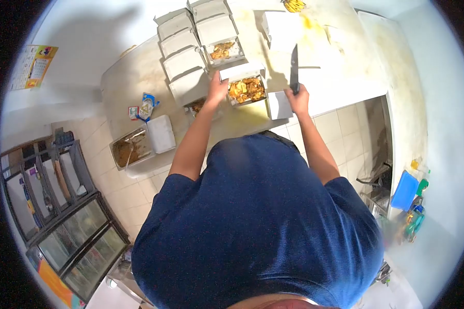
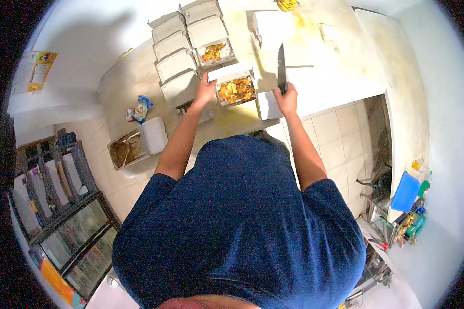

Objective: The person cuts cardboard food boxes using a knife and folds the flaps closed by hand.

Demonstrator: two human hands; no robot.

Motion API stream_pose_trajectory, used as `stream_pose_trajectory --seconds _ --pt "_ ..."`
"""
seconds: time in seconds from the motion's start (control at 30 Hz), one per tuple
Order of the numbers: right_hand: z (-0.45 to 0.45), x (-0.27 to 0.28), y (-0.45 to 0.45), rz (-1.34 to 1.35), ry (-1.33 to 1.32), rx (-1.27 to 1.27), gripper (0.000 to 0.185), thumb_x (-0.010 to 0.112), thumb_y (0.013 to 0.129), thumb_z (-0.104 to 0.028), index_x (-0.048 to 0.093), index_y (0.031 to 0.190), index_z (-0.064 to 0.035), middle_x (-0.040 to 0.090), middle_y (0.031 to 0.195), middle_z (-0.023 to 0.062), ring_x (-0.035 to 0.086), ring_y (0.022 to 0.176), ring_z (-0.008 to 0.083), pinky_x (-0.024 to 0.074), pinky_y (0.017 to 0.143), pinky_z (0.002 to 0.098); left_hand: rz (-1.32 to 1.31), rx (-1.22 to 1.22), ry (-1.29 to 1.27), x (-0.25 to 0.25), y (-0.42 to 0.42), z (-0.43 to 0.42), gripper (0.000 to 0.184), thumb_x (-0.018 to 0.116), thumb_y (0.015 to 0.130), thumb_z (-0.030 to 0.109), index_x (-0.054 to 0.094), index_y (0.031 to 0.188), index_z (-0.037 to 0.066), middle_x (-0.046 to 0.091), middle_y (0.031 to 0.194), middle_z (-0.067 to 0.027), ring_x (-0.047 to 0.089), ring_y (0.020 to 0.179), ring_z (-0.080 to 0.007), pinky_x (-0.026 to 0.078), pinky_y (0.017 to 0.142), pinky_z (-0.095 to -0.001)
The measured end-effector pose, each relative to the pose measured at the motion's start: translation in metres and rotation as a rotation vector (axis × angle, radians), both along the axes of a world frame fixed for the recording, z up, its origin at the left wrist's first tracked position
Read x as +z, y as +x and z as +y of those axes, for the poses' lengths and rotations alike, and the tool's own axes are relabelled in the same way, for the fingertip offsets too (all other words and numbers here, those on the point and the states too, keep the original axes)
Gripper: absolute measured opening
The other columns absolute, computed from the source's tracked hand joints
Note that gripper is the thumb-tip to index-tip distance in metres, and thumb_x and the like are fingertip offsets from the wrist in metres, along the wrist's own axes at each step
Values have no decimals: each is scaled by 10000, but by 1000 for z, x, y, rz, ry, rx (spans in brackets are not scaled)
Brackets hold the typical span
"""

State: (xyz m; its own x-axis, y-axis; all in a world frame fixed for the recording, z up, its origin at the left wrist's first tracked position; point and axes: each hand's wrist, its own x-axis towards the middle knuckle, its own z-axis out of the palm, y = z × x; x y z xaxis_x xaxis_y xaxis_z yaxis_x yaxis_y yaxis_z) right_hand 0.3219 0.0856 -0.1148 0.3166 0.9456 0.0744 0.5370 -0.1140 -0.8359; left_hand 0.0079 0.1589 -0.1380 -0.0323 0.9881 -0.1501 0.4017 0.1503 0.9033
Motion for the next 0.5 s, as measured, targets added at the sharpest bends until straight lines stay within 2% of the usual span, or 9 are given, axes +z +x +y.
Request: stream_pose_trajectory --seconds 0.07,0.1,0.17,0.2,0.23,0.33,0.37,0.5 --pt "32 20 -22 -17 -55 72 331 810 711 -214 619 847 20 646 761 148 623 684 267 502 671 380 87 -18 208 -9 -1 -3 498 650 882 102 484 1351 110 649 1030 -152 638 915 -200 536 726 -364" --pt "44 29 -32 -25 -57 131 356 828 696 -227 609 832 19 636 731 141 616 666 255 500 663 377 94 -51 112 -7 -4 -1 532 655 861 55 482 1359 121 636 1104 -158 633 957 -188 550 688 -345" --pt "71 28 -44 -29 -77 241 404 858 668 -257 593 810 13 622 702 151 599 649 255 497 659 372 -105 -37 -31 15 -4 1 558 661 849 70 466 1371 95 659 1103 -175 651 947 -255 530 762 -371" --pt "81 26 -50 -84 -95 260 354 833 677 -227 602 815 3 634 721 166 616 667 306 499 668 393 -204 -35 -107 28 -3 2 572 664 844 77 458 1377 82 671 1103 -183 661 942 -288 521 798 -383" --pt "88 24 -54 -56 -66 260 303 798 696 -197 604 821 -1 634 731 183 614 685 348 497 672 409 -257 -43 -64 35 -5 4 563 693 813 62 505 1343 87 670 1112 -179 663 958 -316 522 827 -378" --pt "101 22 -63 -78 -17 248 196 714 733 -135 617 847 -9 633 761 220 606 733 418 494 678 435 57 -213 176 17 -25 26 500 675 830 -8 532 1303 68 645 1135 -134 641 844 -150 537 594 -281" --pt "102 23 -65 -105 -10 243 171 689 742 -119 622 857 -11 632 770 229 603 748 433 494 679 441 45 -255 174 12 -29 31 468 685 815 -4 568 1265 49 661 1122 -130 653 891 -187 552 699 -312" --pt "89 19 -55 -97 -1 285 135 652 766 -106 611 852 -9 606 759 249 582 739 452 477 659 456 92 -336 314 40 -22 13 486 694 780 6 583 1252 42 645 1173 -153 632 1040 -265 505 894 -371"
